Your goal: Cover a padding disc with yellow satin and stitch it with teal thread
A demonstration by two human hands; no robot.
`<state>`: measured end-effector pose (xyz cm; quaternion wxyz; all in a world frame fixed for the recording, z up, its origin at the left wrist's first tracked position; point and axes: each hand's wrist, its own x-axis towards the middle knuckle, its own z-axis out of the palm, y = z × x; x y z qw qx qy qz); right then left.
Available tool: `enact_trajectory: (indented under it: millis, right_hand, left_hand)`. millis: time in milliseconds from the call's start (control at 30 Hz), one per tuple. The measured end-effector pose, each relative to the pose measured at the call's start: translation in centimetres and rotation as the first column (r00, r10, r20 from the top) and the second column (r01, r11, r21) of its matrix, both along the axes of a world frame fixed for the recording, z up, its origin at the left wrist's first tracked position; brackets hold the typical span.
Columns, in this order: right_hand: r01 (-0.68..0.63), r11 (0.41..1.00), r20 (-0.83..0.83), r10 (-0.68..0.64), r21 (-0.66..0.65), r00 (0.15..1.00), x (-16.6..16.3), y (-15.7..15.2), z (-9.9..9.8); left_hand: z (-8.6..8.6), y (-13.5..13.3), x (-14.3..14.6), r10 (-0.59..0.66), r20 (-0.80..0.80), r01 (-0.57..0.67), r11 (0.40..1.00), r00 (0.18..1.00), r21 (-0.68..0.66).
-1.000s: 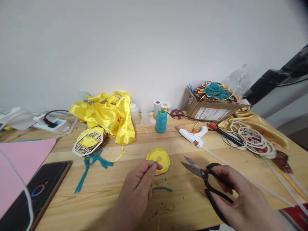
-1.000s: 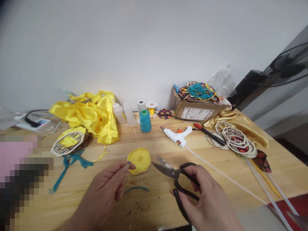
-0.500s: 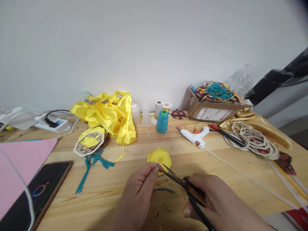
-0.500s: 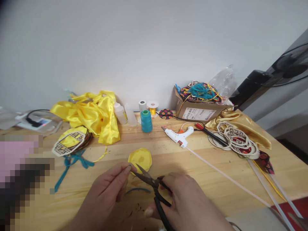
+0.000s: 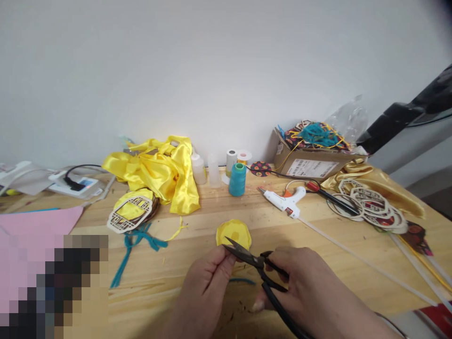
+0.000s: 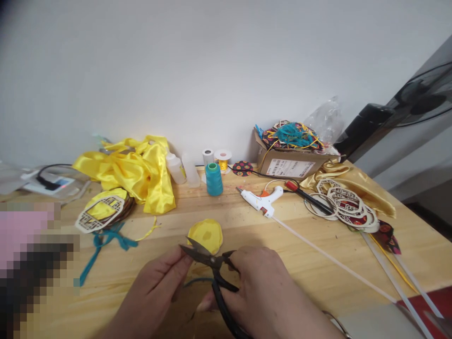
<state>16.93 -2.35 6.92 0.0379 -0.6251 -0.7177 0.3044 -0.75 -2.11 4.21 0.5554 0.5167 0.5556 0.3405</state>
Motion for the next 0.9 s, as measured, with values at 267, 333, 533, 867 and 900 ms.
enact_trajectory:
  millis: [267,333,533,867,900]
  right_hand:
    - [0.01,0.996,0.034,-0.013,0.091,0.999,0.4,-0.3,-1.4]
    - [-0.017,0.995,0.029,0.014,0.097,0.999,1.0,-0.5,-1.2]
    - [-0.119,0.991,0.174,0.107,0.061,0.979,5.7,-1.5,-0.5]
    - [0.01,0.999,0.423,-0.031,0.052,0.906,11.5,-1.7,-3.0]
    - [0.025,0.995,0.417,-0.066,0.101,0.907,11.0,-1.5,-2.8]
  left_hand:
    - [0.3,0.1,0.0,0.029,0.012,-0.029,1.0,0.999,-0.002]
    - [0.1,0.2,-0.1,0.077,0.001,-0.077,0.996,0.997,-0.047]
    - [-0.8,0.4,-0.6,0.226,0.199,-0.185,0.961,0.954,-0.205]
    - [-0.5,0.8,-0.1,0.389,0.484,-0.177,0.887,0.784,-0.426]
    - [-0.6,0.7,-0.1,0.378,0.493,-0.169,0.894,0.784,-0.415]
